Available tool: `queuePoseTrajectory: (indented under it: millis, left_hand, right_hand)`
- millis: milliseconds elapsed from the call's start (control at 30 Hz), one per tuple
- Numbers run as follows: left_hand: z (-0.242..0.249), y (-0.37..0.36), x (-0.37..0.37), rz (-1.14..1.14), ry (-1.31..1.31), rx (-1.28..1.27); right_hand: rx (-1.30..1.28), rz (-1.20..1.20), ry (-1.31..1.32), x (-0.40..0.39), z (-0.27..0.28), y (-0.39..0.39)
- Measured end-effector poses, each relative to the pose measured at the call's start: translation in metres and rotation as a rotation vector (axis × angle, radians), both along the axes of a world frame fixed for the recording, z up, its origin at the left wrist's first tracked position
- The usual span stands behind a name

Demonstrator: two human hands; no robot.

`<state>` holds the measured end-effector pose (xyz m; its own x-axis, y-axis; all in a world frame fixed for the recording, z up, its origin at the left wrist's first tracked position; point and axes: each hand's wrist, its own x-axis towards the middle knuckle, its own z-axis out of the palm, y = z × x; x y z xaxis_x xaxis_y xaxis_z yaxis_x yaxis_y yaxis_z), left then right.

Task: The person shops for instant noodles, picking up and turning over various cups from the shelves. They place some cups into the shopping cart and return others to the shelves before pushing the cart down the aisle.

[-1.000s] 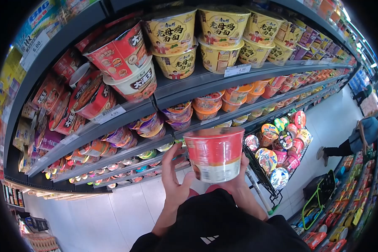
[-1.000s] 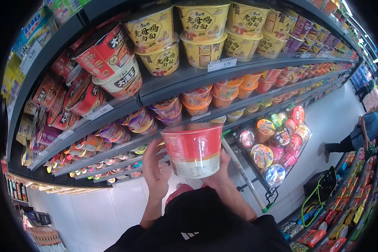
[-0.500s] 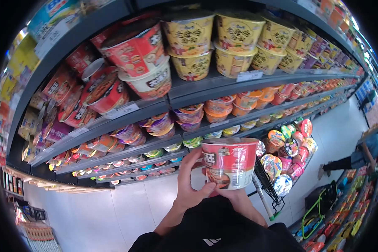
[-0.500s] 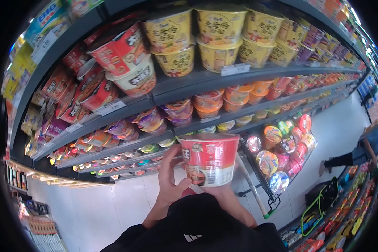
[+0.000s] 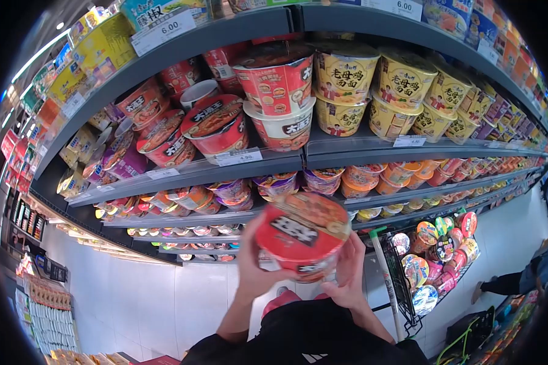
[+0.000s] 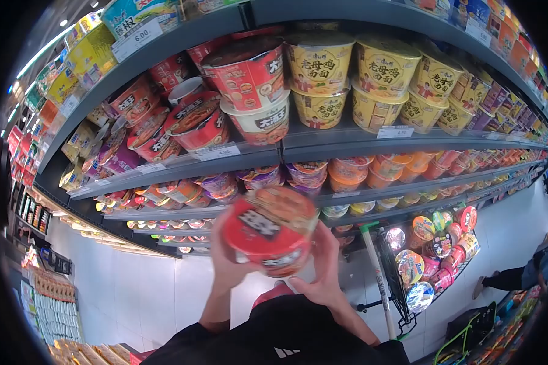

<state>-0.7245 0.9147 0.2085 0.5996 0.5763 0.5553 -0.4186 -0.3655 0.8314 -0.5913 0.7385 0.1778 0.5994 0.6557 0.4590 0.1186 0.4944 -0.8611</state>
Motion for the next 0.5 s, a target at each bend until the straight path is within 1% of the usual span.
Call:
queuePoseTrajectory:
  millis: [33, 67, 133, 167, 200, 300, 500]
  left_hand:
    - [-0.001, 0.015, -0.009, 0.076, -0.077, -0.018]
    - [0.015, 0.025, -0.016, 0.153, -0.143, -0.029]
    - [0.051, 0.051, -0.027, 0.412, -0.245, 0.095]
    - [0.07, 0.07, -0.032, 0.577, -0.238, 0.196]
    - [0.089, 0.086, -0.033, 0.635, -0.282, 0.24]
    - [0.135, 0.123, -0.026, 0.545, -0.373, 0.276]
    - [0.162, 0.168, 0.007, 0.547, -0.187, 0.219]
  right_hand:
    - [-0.007, 0.01, -0.053, 0.0, 0.003, 0.002]
    - [0.028, 0.05, -0.066, 0.001, 0.002, 0.006]
    - [-0.023, 0.072, -0.06, 0.0, -0.002, 0.007]
    - [-0.047, 0.083, -0.059, -0.001, -0.002, 0.008]
    - [-0.066, 0.078, -0.066, -0.003, 0.0, 0.008]
    - [-0.13, 0.081, -0.043, -0.009, -0.012, 0.006]
    - [-0.251, -0.033, -0.034, -0.017, -0.023, -0.009]
